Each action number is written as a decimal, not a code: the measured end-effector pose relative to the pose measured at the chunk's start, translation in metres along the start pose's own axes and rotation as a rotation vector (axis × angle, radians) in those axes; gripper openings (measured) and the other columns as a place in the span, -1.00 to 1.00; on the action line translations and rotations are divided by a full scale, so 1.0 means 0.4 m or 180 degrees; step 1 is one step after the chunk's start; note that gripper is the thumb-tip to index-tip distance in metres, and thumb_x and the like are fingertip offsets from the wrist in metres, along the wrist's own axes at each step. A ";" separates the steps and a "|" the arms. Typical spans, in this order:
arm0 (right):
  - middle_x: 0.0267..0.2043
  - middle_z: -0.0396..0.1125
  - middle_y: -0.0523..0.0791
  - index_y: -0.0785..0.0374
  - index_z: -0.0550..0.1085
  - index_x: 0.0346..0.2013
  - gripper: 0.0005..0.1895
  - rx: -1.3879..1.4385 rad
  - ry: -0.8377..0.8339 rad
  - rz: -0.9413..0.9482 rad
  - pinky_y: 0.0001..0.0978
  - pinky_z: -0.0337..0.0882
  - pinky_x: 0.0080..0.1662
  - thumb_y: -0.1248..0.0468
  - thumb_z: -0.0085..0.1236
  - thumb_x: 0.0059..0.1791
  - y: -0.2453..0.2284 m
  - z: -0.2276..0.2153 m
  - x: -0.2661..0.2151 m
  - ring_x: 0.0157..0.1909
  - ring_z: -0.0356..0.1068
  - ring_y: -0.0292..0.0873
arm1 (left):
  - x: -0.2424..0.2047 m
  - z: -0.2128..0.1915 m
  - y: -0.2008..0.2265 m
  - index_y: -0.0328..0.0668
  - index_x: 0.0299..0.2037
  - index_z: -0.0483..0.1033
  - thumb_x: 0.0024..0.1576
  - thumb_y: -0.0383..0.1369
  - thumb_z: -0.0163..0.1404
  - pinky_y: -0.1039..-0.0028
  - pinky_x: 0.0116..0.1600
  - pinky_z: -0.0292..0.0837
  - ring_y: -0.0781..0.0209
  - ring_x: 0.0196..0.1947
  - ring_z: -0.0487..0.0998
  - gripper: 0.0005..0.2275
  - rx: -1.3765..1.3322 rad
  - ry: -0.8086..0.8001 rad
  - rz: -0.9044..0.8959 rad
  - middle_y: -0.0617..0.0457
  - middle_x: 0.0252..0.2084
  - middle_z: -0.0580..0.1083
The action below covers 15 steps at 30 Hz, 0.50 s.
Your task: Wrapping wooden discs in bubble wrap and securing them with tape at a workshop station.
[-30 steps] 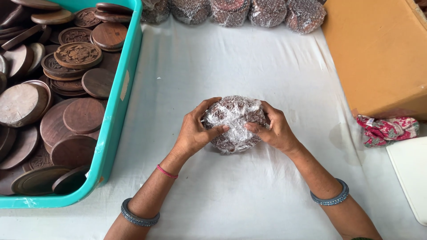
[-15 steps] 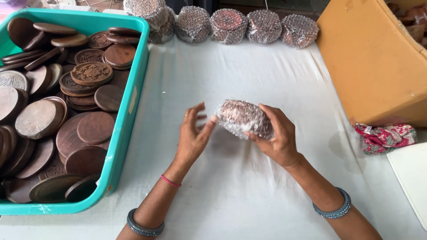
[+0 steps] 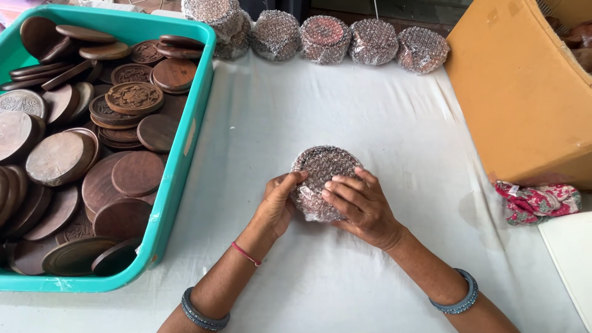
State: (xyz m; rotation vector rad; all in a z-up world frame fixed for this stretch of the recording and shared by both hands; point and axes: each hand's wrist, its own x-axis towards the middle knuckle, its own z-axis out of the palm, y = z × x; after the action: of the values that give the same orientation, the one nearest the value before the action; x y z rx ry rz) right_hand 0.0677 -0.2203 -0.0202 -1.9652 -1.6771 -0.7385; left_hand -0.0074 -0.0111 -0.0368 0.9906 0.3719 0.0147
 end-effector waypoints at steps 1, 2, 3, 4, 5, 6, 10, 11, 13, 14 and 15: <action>0.21 0.31 -0.26 -0.07 0.32 0.23 -0.29 0.0036 -0.0088 -0.0011 -0.01 0.18 0.41 -0.02 0.38 -0.16 -0.006 -0.007 0.009 0.33 0.25 -0.21 | 0.008 -0.008 -0.009 -0.61 0.10 0.40 0.02 -0.13 0.14 0.21 0.20 0.46 0.03 0.04 0.54 -0.39 -0.0038 0.0066 0.0098 -0.23 -0.06 0.53; 0.21 0.31 -0.26 -0.07 0.32 0.23 -0.29 0.0034 -0.0083 -0.0004 -0.01 0.18 0.41 -0.02 0.38 -0.16 -0.002 -0.012 0.016 0.33 0.25 -0.21 | 0.003 -0.007 0.001 -0.61 0.10 0.40 0.02 -0.13 0.14 0.21 0.20 0.46 0.03 0.04 0.54 -0.39 -0.0031 0.0063 0.0095 -0.23 -0.06 0.53; 0.21 0.24 -0.19 0.00 0.26 0.28 -0.23 0.0107 0.0326 0.0092 -0.02 0.13 0.43 -0.20 0.24 -0.11 0.002 -0.018 0.023 0.34 0.20 -0.14 | -0.001 -0.006 0.011 -0.60 0.10 0.39 0.02 -0.18 0.14 0.24 0.19 0.46 0.04 0.02 0.54 -0.42 0.0044 0.0066 0.0219 -0.23 -0.07 0.52; 0.22 0.17 -0.11 0.07 0.20 0.33 -0.12 0.0178 0.0734 0.0198 -0.04 0.09 0.45 -0.39 0.10 -0.07 0.003 -0.024 0.027 0.35 0.15 -0.08 | -0.007 -0.005 0.019 -0.59 0.10 0.38 0.02 -0.22 0.13 0.26 0.18 0.45 0.05 0.00 0.53 -0.45 0.0122 0.0066 0.0333 -0.22 -0.08 0.52; 0.22 0.17 -0.11 0.07 0.20 0.33 -0.12 0.0174 0.0738 0.0215 -0.04 0.09 0.45 -0.39 0.10 -0.07 0.017 -0.018 0.013 0.35 0.15 -0.08 | -0.016 0.003 0.031 -0.59 0.10 0.38 0.02 -0.22 0.13 0.26 0.18 0.45 0.05 0.00 0.53 -0.45 0.0132 0.0060 0.0319 -0.22 -0.08 0.52; 0.31 0.17 -0.05 0.12 0.20 0.38 -0.13 0.0569 0.0832 0.1029 -0.13 0.20 0.45 -0.39 0.02 0.01 0.032 -0.012 0.000 0.41 0.17 -0.05 | -0.023 0.011 0.044 -0.58 0.12 0.37 -0.01 -0.25 0.12 0.27 0.16 0.46 0.06 -0.01 0.54 -0.44 0.0134 0.0013 0.0346 -0.21 -0.08 0.52; 0.19 0.27 0.01 0.28 0.14 0.42 0.00 0.3138 0.0574 0.3119 -0.15 0.30 0.33 -0.34 0.11 -0.06 0.080 0.035 -0.031 0.29 0.28 -0.06 | -0.028 0.018 0.051 -0.55 0.21 0.29 -0.08 -0.31 0.11 0.26 0.15 0.46 0.07 0.00 0.53 -0.36 0.0140 -0.0108 0.0388 -0.19 -0.03 0.50; 0.19 0.27 0.01 0.28 0.14 0.42 0.00 0.3143 0.0567 0.3121 -0.15 0.30 0.33 -0.34 0.11 -0.06 0.079 0.038 -0.029 0.29 0.28 -0.06 | -0.029 0.019 0.053 -0.55 0.21 0.29 -0.08 -0.31 0.11 0.26 0.15 0.46 0.07 0.00 0.53 -0.36 0.0137 -0.0102 0.0386 -0.19 -0.03 0.50; 0.20 0.34 0.04 0.40 0.23 0.35 -0.05 0.3747 0.0256 0.3129 -0.13 0.32 0.32 -0.22 0.22 -0.08 0.071 0.043 -0.031 0.31 0.28 -0.08 | -0.033 0.022 0.052 -0.53 0.28 0.21 -0.10 -0.31 0.13 0.22 0.22 0.41 0.03 0.07 0.51 -0.30 0.0265 -0.0101 0.0356 -0.22 0.03 0.48; 0.20 0.34 0.04 0.40 0.23 0.35 -0.05 0.3748 0.0257 0.3140 -0.13 0.32 0.32 -0.22 0.22 -0.08 0.070 0.040 -0.029 0.31 0.28 -0.08 | -0.032 0.021 0.051 -0.53 0.28 0.21 -0.10 -0.31 0.13 0.22 0.22 0.41 0.03 0.07 0.51 -0.30 0.0266 -0.0101 0.0345 -0.22 0.03 0.48; 0.16 0.36 0.04 0.38 0.25 0.34 -0.09 0.3730 0.0186 0.3215 -0.14 0.34 0.31 -0.16 0.25 -0.10 0.069 0.037 -0.028 0.28 0.31 -0.08 | -0.031 0.021 0.051 -0.52 0.31 0.16 -0.10 -0.29 0.12 0.16 0.27 0.38 -0.04 0.13 0.49 -0.26 0.0392 -0.0108 0.0250 -0.29 0.08 0.45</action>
State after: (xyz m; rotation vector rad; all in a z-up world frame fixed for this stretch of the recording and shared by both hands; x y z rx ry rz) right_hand 0.0953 -0.2234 -0.0386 -1.4852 -0.5520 0.4818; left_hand -0.0133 -0.0089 -0.0124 1.1255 0.3055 0.0466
